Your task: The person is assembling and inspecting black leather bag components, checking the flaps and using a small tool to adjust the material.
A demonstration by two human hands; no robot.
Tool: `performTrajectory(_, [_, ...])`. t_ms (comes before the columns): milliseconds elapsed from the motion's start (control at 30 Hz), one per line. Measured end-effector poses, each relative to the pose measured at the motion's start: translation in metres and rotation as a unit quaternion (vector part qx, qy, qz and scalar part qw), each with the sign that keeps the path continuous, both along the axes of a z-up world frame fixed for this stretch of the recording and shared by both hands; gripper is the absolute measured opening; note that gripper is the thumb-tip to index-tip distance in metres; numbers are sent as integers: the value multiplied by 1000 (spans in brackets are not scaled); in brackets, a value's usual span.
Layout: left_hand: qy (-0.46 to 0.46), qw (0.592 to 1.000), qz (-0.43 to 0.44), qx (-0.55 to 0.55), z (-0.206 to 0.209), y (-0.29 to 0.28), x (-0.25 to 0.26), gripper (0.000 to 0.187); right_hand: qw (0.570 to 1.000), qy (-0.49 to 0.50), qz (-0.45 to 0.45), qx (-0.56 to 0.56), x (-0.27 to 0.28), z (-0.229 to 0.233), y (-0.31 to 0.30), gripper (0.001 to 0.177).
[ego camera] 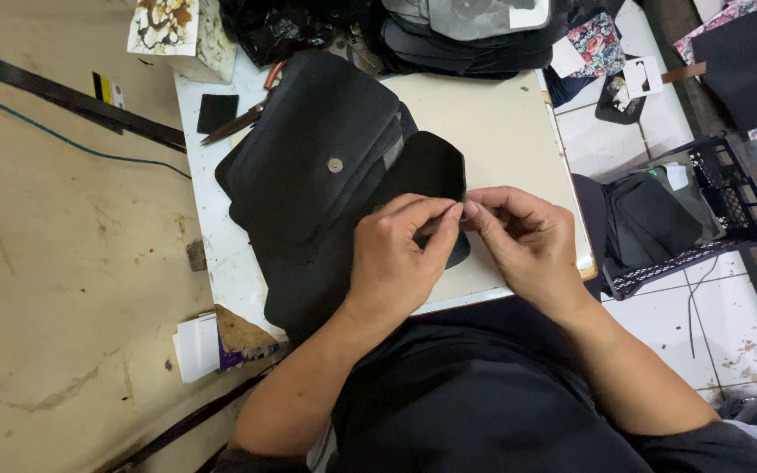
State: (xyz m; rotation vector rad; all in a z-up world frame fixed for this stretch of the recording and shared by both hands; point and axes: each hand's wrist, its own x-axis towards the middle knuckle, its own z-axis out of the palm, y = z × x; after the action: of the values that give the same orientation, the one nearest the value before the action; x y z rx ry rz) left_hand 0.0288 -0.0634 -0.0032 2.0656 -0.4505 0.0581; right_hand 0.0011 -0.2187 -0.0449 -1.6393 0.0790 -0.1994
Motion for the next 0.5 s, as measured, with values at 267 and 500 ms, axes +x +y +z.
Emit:
performTrajectory(267, [18, 1000, 4, -2, -8, 1, 3, 16, 999, -19, 19, -36, 1, 7, -1, 5])
performTrajectory(500, [8, 1000, -3, -27, -16, 0, 7, 15, 998, -24, 31, -52, 2, 4, -4, 5])
